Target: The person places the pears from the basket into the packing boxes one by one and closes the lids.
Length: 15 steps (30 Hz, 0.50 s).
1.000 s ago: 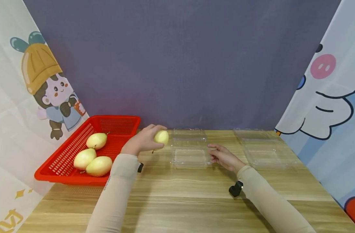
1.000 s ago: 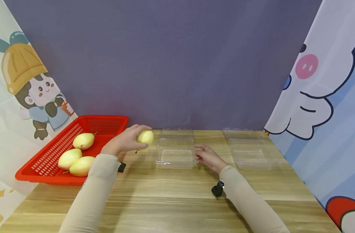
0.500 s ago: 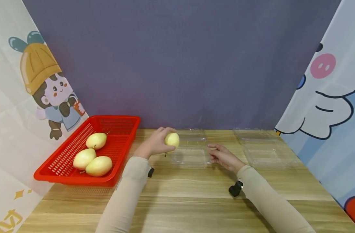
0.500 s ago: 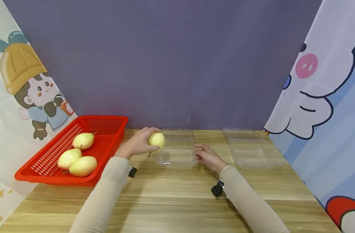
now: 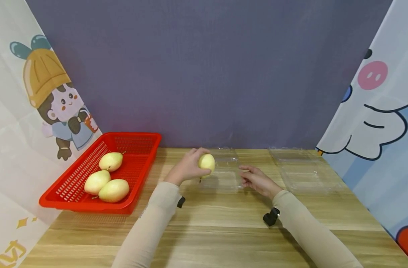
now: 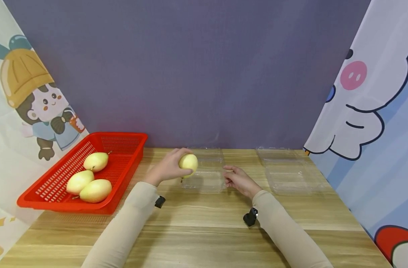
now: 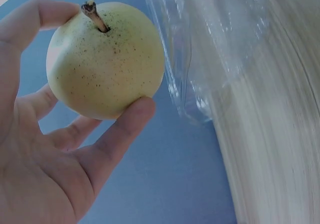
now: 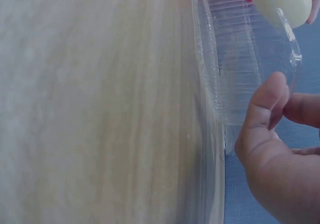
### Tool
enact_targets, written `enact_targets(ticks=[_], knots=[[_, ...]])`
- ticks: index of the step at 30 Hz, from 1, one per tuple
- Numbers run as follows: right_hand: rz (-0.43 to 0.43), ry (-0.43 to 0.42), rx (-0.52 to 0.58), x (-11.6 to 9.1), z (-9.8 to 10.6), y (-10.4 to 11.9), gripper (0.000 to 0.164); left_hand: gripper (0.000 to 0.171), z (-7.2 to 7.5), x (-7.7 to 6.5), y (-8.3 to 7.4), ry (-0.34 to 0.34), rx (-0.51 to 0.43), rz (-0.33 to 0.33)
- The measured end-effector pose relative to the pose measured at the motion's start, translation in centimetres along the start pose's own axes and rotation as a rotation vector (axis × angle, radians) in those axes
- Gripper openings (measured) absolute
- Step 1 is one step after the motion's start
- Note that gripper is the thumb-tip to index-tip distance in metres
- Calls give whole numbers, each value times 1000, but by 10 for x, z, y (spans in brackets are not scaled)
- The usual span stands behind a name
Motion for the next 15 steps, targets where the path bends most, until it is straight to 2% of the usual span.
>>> enact_targets(ticks=[9,15], knots=[[1,0,-5,0,0,2,56,65,-15,9,-13,11,1,-11],[-6,-12,-13,-1,0,1,56,66,-27,12,-15,20,-19,3]])
Point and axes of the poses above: each hand's wrist, its own x-axis towards the middle knuckle, its own z-axis out of the back of the hand, y = z × x, the point moved 10 cm from there along x, towards the middle knuckle, and after that the axes turned 10 degrees about y, right-handed, at the moved point
